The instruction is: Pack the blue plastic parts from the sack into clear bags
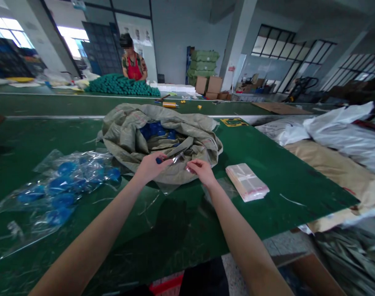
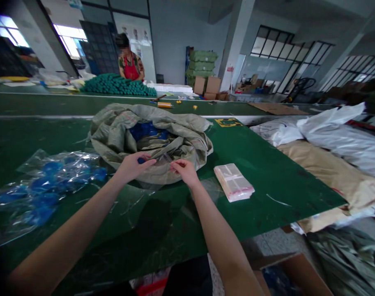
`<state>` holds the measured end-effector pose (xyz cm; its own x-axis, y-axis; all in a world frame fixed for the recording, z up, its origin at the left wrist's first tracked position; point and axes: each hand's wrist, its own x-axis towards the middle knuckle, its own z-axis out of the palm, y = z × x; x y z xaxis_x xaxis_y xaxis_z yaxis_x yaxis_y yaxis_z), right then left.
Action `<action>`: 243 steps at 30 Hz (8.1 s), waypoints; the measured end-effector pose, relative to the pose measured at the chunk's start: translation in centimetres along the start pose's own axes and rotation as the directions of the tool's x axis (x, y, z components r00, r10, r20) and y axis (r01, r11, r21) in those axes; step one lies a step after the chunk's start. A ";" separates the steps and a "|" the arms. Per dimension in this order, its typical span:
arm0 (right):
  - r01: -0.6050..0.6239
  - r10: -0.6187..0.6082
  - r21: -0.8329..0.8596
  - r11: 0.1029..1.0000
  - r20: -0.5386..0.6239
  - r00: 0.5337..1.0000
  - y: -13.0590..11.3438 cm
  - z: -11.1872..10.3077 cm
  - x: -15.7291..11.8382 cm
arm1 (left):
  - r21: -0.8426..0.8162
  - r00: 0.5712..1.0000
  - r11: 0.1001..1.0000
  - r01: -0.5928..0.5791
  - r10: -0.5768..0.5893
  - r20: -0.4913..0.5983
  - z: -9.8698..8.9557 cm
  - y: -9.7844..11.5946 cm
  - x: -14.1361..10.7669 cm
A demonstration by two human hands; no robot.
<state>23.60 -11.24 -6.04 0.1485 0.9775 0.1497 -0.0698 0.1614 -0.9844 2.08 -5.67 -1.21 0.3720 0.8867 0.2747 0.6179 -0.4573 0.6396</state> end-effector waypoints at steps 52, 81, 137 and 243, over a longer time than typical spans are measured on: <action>0.416 -0.466 -0.476 0.775 0.016 0.885 -0.6 4.1 -4.2 | 0.063 0.947 0.990 0.123 -0.098 -0.306 1.4 2.4 -0.5; 0.345 -0.396 -0.557 0.756 0.031 0.918 -0.6 3.1 -3.2 | 0.243 0.916 0.954 -0.178 0.070 0.395 -0.4 2.4 -0.7; 0.219 -0.352 -0.704 0.676 -0.047 0.935 -0.2 2.3 -3.0 | 0.609 0.973 0.760 -0.228 0.158 0.167 3.1 3.6 -2.4; 0.147 0.005 -0.797 0.585 0.184 0.983 -5.7 3.2 4.6 | -0.030 0.998 0.999 -0.020 0.018 -0.054 2.1 0.2 0.2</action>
<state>21.55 -7.23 0.57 -0.0361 0.9866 0.1593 0.7676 0.1294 -0.6278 3.78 -5.74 -2.52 0.3450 0.8806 0.3249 0.5890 -0.4726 0.6555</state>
